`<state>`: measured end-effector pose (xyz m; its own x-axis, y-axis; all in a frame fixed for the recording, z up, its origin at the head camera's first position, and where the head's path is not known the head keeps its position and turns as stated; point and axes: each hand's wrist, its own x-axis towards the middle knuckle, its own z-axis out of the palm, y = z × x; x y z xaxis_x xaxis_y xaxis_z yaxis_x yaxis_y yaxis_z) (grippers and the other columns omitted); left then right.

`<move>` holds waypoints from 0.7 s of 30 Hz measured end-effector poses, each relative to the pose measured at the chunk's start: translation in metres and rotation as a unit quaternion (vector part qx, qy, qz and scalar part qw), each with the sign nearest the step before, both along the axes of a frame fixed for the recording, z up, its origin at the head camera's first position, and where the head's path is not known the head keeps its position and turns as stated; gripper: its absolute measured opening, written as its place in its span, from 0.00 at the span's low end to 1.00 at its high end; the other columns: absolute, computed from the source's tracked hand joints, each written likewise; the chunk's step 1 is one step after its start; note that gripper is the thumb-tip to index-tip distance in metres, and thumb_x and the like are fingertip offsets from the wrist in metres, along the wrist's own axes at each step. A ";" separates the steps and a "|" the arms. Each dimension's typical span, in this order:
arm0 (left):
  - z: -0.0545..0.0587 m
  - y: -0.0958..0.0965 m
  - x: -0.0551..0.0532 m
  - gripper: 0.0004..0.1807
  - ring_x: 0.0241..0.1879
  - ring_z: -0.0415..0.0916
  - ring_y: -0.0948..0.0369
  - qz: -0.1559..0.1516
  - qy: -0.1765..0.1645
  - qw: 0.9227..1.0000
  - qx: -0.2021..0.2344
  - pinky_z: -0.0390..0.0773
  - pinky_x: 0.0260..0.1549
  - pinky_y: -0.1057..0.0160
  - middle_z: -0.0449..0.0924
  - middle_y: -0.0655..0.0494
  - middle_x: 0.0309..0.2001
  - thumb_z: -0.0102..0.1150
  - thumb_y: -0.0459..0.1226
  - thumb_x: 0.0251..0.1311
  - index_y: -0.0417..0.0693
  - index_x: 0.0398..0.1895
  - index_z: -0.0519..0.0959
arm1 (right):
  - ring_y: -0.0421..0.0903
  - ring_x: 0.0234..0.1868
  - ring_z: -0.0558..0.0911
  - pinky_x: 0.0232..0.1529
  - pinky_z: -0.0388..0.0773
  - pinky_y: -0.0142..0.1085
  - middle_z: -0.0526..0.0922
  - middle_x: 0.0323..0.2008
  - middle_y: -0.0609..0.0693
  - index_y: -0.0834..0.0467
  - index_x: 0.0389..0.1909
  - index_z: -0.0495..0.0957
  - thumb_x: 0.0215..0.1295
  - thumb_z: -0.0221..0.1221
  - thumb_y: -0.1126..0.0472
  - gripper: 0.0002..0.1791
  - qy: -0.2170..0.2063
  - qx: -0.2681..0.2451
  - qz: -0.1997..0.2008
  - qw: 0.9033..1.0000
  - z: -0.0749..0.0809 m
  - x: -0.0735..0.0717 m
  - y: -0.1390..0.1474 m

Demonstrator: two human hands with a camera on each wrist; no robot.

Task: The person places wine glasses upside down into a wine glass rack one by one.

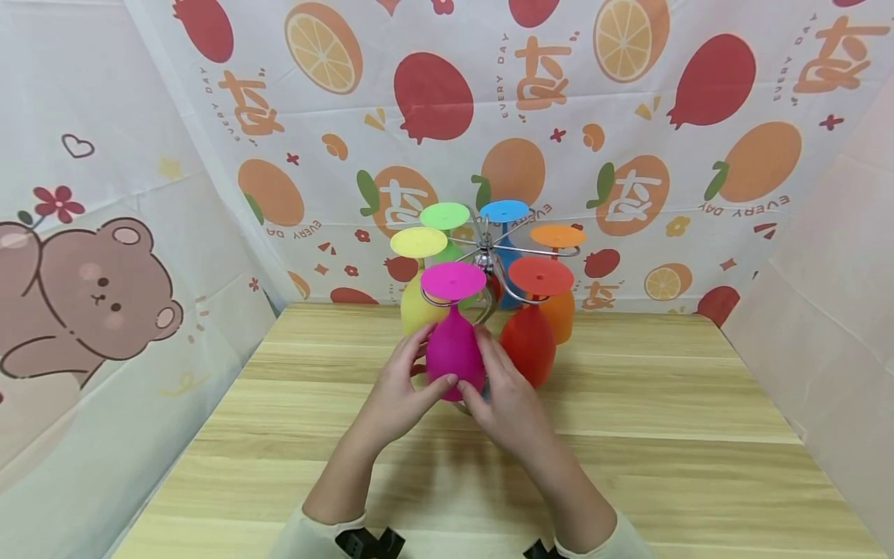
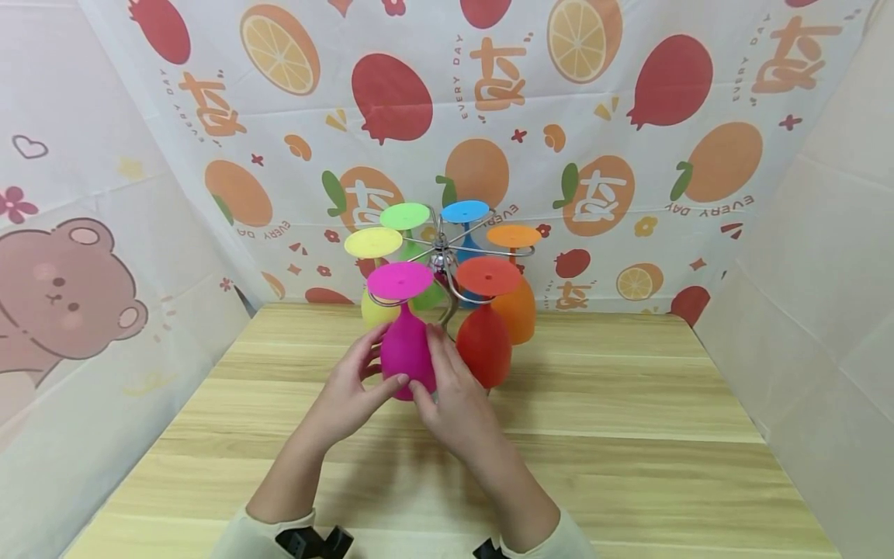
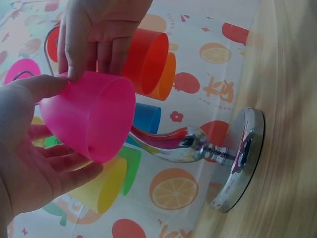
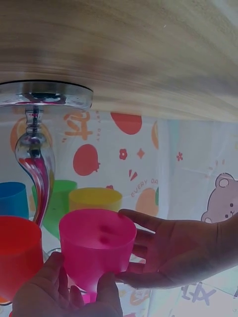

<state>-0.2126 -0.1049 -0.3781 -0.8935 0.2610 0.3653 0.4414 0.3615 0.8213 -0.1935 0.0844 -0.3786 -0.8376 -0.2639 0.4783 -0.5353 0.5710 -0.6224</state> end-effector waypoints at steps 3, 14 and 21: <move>0.000 0.000 0.000 0.41 0.64 0.70 0.55 0.004 0.002 1.000 -0.002 0.79 0.54 0.50 0.66 0.59 0.67 0.69 0.42 0.59 0.63 0.74 0.59 | 0.49 0.69 0.69 0.52 0.81 0.44 0.61 0.73 0.48 0.52 0.77 0.51 0.59 0.69 0.61 0.49 0.010 0.001 0.000 1.000 -0.001 -0.001 -0.001; 0.000 -0.002 0.000 0.42 0.65 0.70 0.54 0.002 0.008 1.000 -0.003 0.79 0.54 0.47 0.65 0.59 0.68 0.69 0.43 0.59 0.59 0.75 0.58 | 0.48 0.71 0.67 0.53 0.80 0.42 0.60 0.74 0.47 0.48 0.78 0.50 0.58 0.69 0.62 0.51 0.018 0.007 0.006 1.000 -0.002 -0.002 -0.001; 0.001 -0.003 0.000 0.41 0.64 0.70 0.54 0.006 0.007 1.000 -0.008 0.79 0.55 0.47 0.65 0.58 0.69 0.68 0.42 0.60 0.58 0.75 0.59 | 0.48 0.72 0.66 0.54 0.79 0.42 0.60 0.74 0.50 0.50 0.78 0.51 0.59 0.68 0.65 0.50 0.029 0.009 0.005 1.000 -0.002 -0.002 -0.002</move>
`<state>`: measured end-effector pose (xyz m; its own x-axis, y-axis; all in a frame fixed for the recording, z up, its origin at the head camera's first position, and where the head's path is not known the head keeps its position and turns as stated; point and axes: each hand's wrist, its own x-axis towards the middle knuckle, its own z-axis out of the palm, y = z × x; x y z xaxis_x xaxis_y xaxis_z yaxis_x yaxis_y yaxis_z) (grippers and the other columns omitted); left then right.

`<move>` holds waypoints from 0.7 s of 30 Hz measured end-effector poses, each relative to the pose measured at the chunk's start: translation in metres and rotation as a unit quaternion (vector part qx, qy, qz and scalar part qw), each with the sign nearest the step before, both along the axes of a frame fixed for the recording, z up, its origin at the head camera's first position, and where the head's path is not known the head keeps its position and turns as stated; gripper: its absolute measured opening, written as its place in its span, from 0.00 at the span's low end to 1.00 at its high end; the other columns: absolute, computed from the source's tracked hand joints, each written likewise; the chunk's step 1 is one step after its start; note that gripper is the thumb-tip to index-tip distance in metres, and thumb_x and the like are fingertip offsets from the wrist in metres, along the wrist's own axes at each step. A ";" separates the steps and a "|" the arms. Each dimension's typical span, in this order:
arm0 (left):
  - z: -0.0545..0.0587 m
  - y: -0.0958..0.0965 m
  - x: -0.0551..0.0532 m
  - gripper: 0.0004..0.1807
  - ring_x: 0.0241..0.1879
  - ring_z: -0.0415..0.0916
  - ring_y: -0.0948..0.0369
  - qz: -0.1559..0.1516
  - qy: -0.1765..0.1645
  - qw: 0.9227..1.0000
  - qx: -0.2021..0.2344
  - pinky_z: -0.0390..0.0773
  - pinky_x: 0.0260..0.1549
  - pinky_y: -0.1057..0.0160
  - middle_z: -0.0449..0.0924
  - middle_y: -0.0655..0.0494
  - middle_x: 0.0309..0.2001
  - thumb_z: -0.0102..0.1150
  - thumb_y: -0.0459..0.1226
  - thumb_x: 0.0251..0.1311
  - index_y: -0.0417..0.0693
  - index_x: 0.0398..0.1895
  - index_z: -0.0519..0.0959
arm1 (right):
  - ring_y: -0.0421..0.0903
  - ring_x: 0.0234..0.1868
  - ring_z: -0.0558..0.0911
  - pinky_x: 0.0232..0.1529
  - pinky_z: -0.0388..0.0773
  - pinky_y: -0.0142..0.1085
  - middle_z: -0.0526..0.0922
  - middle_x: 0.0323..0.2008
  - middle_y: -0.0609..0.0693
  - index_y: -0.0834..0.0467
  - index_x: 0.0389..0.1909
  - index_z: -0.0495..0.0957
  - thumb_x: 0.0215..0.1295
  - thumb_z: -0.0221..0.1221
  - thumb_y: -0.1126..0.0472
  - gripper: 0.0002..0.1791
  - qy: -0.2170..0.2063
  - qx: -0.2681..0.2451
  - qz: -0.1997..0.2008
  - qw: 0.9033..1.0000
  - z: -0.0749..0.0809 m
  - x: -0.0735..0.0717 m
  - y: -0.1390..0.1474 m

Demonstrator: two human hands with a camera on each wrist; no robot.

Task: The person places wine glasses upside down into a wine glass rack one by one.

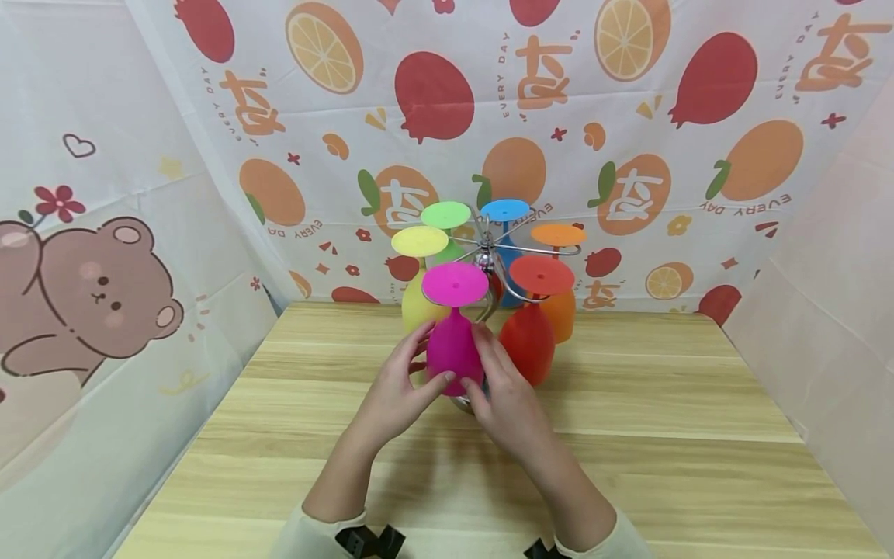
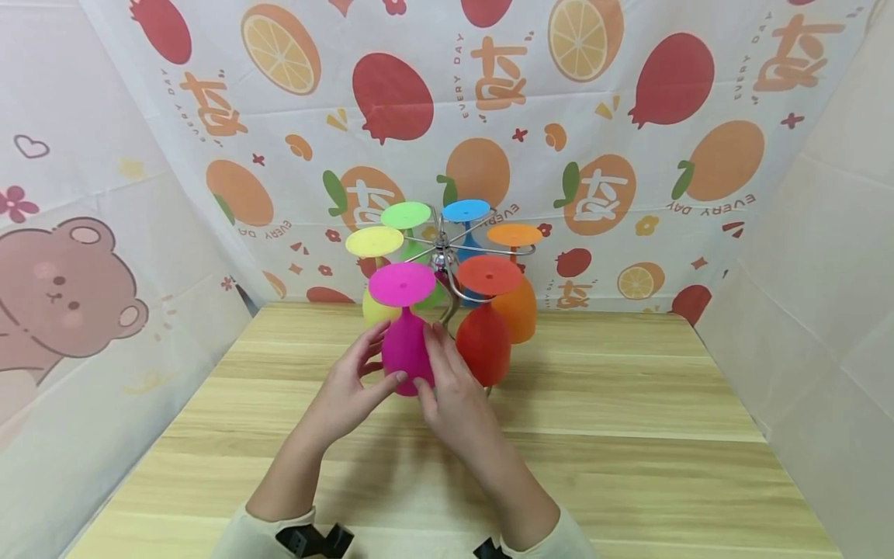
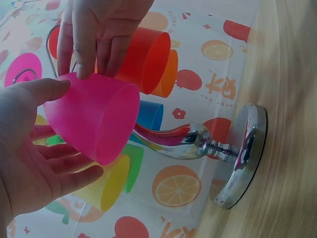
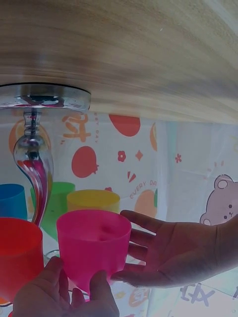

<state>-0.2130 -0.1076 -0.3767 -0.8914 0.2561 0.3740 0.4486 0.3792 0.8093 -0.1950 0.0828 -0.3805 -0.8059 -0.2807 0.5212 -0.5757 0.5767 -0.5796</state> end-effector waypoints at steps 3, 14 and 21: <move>0.001 0.000 0.000 0.41 0.64 0.70 0.54 0.003 -0.001 1.000 -0.001 0.79 0.54 0.47 0.65 0.59 0.69 0.68 0.42 0.59 0.60 0.75 0.59 | 0.48 0.72 0.65 0.55 0.79 0.42 0.59 0.75 0.49 0.50 0.78 0.51 0.59 0.68 0.65 0.49 -0.001 -0.001 0.001 1.000 0.000 0.000 0.000; 0.000 -0.001 0.000 0.41 0.64 0.70 0.53 0.004 0.003 1.000 0.001 0.79 0.54 0.47 0.66 0.58 0.68 0.68 0.41 0.60 0.58 0.74 0.60 | 0.47 0.74 0.63 0.56 0.78 0.42 0.58 0.75 0.48 0.49 0.78 0.51 0.60 0.67 0.65 0.48 -0.002 0.006 -0.006 1.000 0.001 0.001 0.000; 0.001 -0.001 0.001 0.40 0.64 0.70 0.53 0.006 0.005 1.000 -0.004 0.79 0.53 0.46 0.67 0.57 0.68 0.67 0.40 0.60 0.58 0.74 0.60 | 0.46 0.74 0.62 0.57 0.77 0.42 0.58 0.75 0.47 0.49 0.77 0.52 0.61 0.67 0.65 0.47 -0.006 0.006 -0.009 1.000 0.002 0.002 0.001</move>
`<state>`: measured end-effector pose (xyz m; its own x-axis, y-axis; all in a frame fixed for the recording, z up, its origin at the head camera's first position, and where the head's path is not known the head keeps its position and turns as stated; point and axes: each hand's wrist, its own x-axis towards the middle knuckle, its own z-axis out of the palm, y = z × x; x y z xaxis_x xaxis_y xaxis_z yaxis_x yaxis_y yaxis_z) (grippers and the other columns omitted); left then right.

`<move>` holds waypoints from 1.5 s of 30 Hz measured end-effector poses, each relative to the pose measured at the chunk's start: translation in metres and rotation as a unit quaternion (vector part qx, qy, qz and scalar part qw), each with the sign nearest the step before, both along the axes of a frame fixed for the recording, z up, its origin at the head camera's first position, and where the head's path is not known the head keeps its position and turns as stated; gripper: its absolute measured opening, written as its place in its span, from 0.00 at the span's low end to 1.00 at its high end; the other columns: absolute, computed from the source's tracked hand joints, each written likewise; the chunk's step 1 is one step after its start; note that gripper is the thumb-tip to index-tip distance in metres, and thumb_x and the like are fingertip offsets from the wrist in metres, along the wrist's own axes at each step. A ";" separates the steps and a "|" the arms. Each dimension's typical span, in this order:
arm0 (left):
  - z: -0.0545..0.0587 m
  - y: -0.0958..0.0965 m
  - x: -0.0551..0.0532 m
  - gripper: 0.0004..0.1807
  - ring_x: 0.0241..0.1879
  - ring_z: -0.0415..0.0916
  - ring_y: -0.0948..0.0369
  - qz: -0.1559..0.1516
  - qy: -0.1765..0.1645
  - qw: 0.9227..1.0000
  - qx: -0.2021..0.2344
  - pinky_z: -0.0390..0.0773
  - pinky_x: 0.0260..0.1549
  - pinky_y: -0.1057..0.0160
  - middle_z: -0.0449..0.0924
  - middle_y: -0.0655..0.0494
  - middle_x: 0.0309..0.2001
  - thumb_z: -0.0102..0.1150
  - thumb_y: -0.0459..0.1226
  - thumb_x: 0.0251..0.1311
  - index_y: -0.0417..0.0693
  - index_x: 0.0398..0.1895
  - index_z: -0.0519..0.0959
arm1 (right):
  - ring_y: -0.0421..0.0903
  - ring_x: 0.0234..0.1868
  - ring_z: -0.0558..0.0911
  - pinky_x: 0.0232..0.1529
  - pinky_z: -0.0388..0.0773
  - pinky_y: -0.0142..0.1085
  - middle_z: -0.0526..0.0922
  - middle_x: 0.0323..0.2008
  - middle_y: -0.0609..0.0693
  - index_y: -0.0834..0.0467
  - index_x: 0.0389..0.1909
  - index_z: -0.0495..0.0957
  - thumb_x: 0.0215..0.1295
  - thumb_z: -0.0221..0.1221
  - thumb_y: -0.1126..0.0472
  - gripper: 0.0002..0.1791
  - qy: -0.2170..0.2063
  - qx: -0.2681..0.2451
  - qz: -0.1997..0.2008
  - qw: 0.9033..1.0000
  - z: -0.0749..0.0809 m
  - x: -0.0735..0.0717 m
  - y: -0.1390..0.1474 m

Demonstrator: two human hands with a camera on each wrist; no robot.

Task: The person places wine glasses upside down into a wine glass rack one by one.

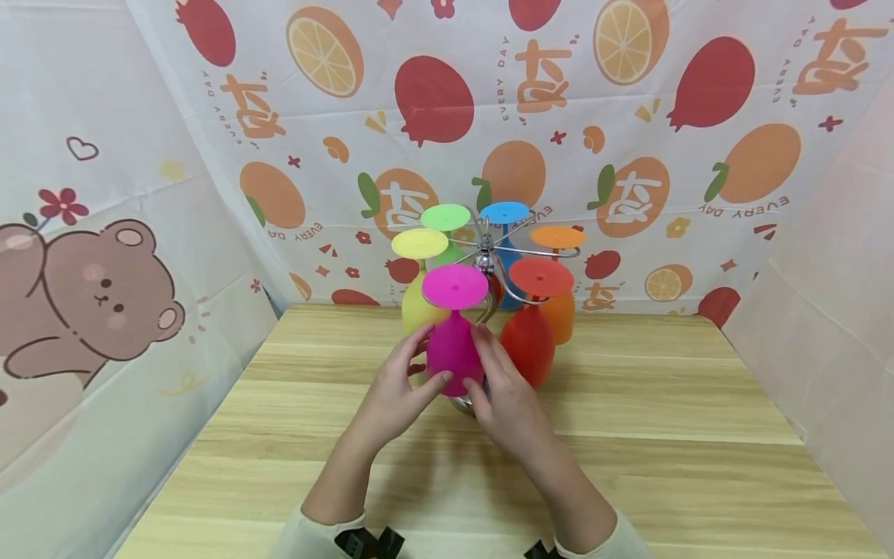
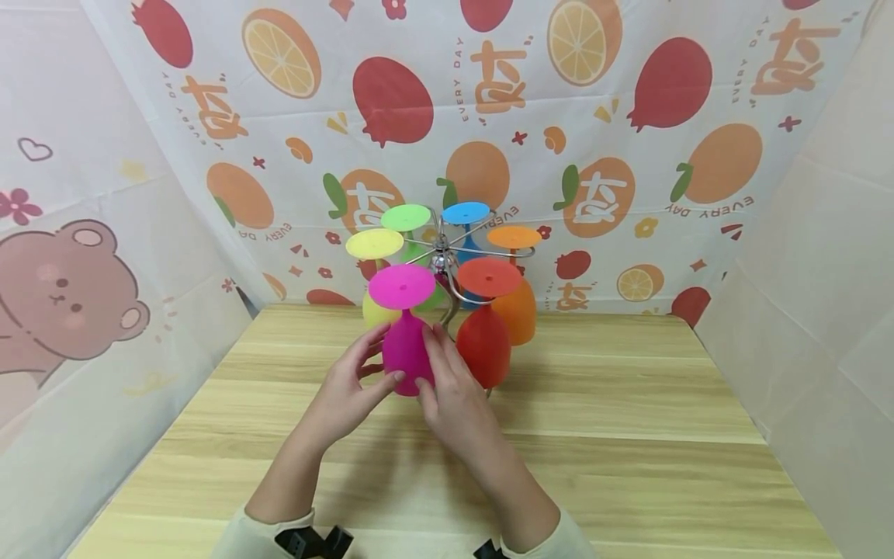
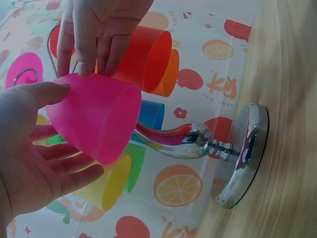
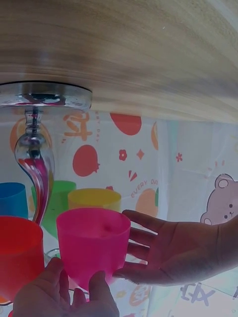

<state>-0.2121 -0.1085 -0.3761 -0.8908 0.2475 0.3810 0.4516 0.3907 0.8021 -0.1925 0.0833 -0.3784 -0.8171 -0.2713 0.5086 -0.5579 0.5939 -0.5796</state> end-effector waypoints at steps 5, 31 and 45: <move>0.000 -0.001 0.000 0.40 0.64 0.70 0.53 0.004 -0.002 1.000 -0.003 0.79 0.53 0.45 0.67 0.56 0.68 0.67 0.39 0.60 0.57 0.74 0.60 | 0.45 0.74 0.61 0.58 0.77 0.41 0.58 0.76 0.46 0.49 0.77 0.52 0.61 0.66 0.65 0.47 -0.003 0.001 0.000 1.000 0.000 0.000 0.000; 0.001 -0.001 0.002 0.39 0.63 0.70 0.53 0.002 -0.004 1.000 -0.002 0.79 0.53 0.43 0.67 0.56 0.68 0.67 0.39 0.60 0.55 0.74 0.60 | 0.47 0.74 0.62 0.57 0.77 0.41 0.58 0.76 0.47 0.51 0.76 0.55 0.61 0.66 0.65 0.45 0.004 -0.001 0.003 1.000 -0.001 0.001 0.001; 0.001 0.000 0.003 0.39 0.63 0.70 0.53 0.004 -0.003 1.000 -0.006 0.80 0.52 0.45 0.67 0.56 0.67 0.66 0.39 0.61 0.52 0.74 0.60 | 0.47 0.74 0.63 0.57 0.78 0.42 0.59 0.75 0.50 0.51 0.76 0.55 0.61 0.66 0.66 0.45 0.003 -0.004 0.005 1.000 -0.001 0.001 0.001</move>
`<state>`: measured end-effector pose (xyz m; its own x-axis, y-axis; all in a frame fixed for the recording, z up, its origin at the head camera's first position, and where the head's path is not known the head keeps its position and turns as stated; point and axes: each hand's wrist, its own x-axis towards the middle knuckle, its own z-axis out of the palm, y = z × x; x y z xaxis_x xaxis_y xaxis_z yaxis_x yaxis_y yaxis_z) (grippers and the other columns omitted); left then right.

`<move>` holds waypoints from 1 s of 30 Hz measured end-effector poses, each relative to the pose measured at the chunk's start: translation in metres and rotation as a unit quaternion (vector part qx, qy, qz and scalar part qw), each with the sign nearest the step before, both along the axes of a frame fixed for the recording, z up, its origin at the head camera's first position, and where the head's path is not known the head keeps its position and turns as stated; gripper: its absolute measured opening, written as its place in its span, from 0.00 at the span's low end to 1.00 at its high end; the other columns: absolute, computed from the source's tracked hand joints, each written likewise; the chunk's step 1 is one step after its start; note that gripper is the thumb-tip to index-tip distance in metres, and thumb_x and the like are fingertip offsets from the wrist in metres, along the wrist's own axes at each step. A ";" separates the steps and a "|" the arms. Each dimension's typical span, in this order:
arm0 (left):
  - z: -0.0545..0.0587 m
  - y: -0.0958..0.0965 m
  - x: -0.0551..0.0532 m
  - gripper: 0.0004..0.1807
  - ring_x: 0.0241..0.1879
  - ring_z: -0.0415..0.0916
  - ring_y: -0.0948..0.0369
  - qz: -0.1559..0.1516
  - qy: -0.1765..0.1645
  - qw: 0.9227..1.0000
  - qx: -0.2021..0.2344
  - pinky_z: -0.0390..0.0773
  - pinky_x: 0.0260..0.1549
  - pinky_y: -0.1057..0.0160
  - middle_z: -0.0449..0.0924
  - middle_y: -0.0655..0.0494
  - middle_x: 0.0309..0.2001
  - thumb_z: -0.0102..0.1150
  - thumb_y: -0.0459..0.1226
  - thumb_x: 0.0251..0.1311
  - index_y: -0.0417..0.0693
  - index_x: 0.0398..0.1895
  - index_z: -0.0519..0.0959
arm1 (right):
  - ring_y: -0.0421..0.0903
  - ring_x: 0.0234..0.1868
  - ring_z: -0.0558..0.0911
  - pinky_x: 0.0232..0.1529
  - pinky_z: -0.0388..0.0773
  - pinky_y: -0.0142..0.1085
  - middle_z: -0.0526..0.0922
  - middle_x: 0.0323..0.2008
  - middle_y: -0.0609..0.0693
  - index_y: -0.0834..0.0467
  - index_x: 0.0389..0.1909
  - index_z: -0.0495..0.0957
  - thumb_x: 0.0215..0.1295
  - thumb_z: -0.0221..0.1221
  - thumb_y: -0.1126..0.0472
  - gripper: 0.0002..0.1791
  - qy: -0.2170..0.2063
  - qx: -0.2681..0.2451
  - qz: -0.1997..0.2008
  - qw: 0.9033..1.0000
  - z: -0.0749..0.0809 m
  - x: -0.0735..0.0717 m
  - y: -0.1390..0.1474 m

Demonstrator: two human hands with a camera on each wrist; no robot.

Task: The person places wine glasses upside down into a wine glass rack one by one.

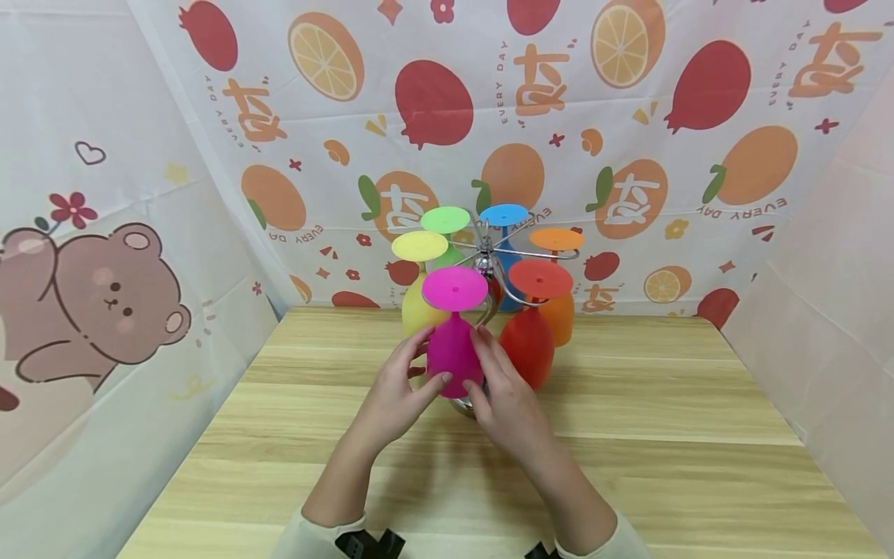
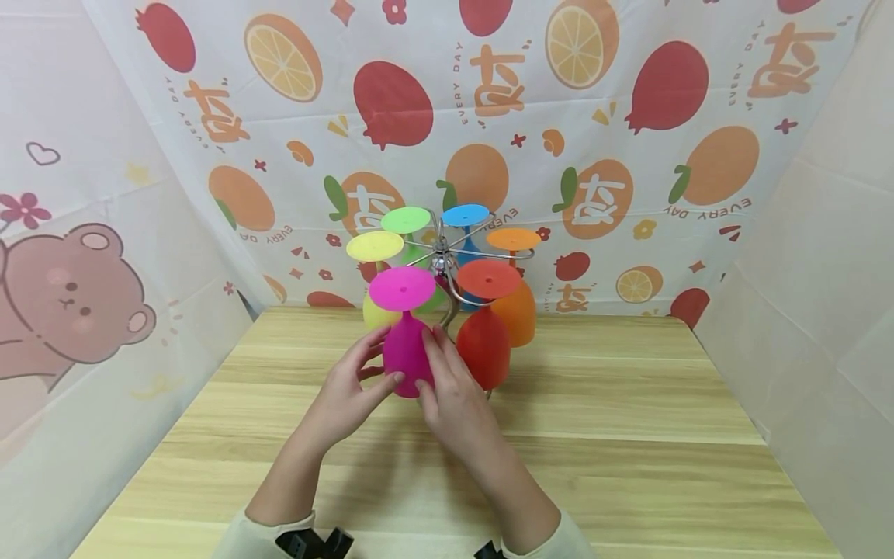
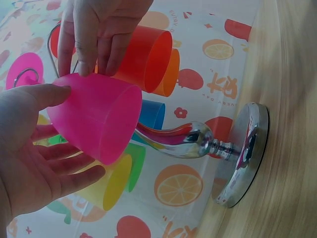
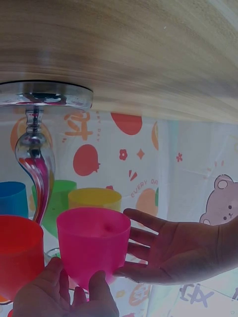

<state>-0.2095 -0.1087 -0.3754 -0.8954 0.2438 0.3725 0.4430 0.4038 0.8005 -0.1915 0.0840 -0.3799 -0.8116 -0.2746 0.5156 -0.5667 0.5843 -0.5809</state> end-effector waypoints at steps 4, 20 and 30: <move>0.000 0.000 0.000 0.39 0.63 0.70 0.53 0.002 0.000 1.000 -0.004 0.80 0.52 0.48 0.67 0.57 0.67 0.66 0.40 0.61 0.53 0.74 0.60 | 0.47 0.74 0.63 0.57 0.77 0.42 0.59 0.75 0.50 0.51 0.76 0.55 0.61 0.66 0.66 0.45 0.002 -0.001 -0.001 1.000 0.000 0.000 0.000; 0.003 -0.006 0.000 0.41 0.67 0.67 0.52 0.000 0.005 1.000 -0.008 0.77 0.55 0.44 0.65 0.57 0.70 0.66 0.48 0.60 0.54 0.74 0.60 | 0.46 0.75 0.59 0.58 0.76 0.42 0.58 0.76 0.48 0.52 0.77 0.53 0.61 0.66 0.65 0.46 0.020 -0.012 -0.011 1.000 0.005 0.004 0.003; 0.010 -0.017 -0.001 0.35 0.65 0.70 0.52 0.032 0.036 0.999 -0.013 0.78 0.55 0.46 0.72 0.51 0.65 0.63 0.48 0.63 0.50 0.71 0.64 | 0.50 0.73 0.64 0.60 0.74 0.39 0.64 0.73 0.54 0.56 0.75 0.58 0.64 0.65 0.62 0.40 0.116 -0.012 0.025 0.993 0.010 0.014 0.029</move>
